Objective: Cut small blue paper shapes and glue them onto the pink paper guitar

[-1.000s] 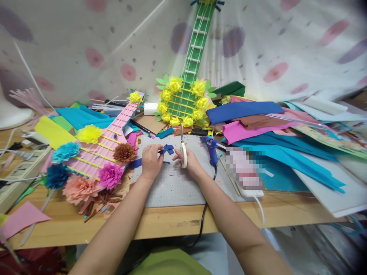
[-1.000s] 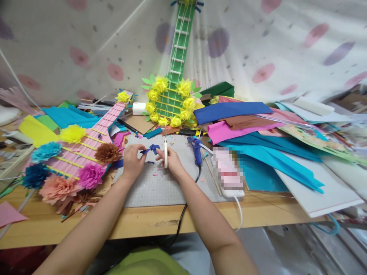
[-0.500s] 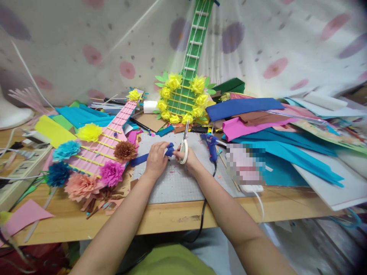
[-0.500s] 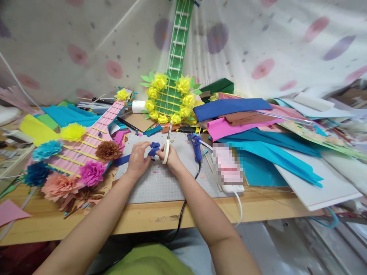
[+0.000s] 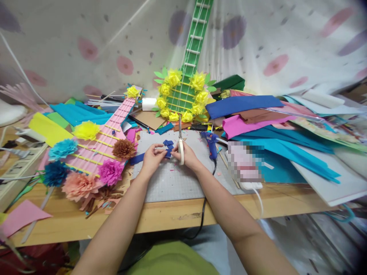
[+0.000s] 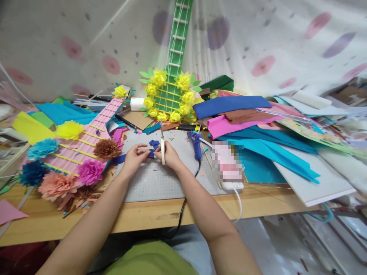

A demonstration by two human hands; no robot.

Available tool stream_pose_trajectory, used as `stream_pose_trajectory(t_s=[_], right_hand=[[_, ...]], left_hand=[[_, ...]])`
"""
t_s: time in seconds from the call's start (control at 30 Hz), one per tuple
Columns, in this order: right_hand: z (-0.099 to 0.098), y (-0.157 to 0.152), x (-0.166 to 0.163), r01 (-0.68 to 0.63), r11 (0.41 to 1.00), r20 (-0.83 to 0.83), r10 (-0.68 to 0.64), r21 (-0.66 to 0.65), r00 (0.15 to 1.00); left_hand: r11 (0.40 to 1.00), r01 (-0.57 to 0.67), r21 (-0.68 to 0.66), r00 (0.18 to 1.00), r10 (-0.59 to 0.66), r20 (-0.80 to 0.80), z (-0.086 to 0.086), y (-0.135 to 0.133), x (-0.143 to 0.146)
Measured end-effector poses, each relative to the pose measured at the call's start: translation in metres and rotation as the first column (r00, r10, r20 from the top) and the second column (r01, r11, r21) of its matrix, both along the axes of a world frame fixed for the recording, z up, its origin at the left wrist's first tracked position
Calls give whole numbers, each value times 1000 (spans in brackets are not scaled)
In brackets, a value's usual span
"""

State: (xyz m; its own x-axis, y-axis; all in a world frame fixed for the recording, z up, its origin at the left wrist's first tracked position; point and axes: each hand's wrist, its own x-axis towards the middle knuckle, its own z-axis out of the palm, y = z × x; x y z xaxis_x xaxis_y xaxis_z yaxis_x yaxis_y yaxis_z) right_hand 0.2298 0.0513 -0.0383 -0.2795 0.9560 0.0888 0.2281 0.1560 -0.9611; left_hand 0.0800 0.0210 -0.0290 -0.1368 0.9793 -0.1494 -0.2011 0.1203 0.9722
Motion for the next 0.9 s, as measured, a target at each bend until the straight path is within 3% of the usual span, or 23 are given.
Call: stream_pose_trajectory(t_s=[0.23, 0.53, 0.6, 0.7, 0.8, 0.9], right_hand=[[0, 0, -6, 97, 994, -36, -100, -57, 994], [2, 0, -5, 63, 998, -32, -62, 18, 998], [4, -2, -4, 96, 995, 37, -98, 40, 995], [11, -6, 0, 115, 991, 298, -131, 69, 946], [21, -14, 2, 34, 995, 554, -79, 90, 829], [29, -21, 0, -71, 991, 649, -21, 115, 761]], left_hand=[[992, -120, 50, 991, 122, -58, -4, 0, 4], [999, -46, -6, 999, 46, 22, -1, 0, 1], [995, -100, 1, 992, 100, 80, 0, 0, 2], [984, -178, -22, 959, 178, 222, 3, 1, 1], [971, -226, -77, 901, 239, 362, 8, 2, -2], [958, -261, -121, 822, 286, 492, 11, 4, -4]])
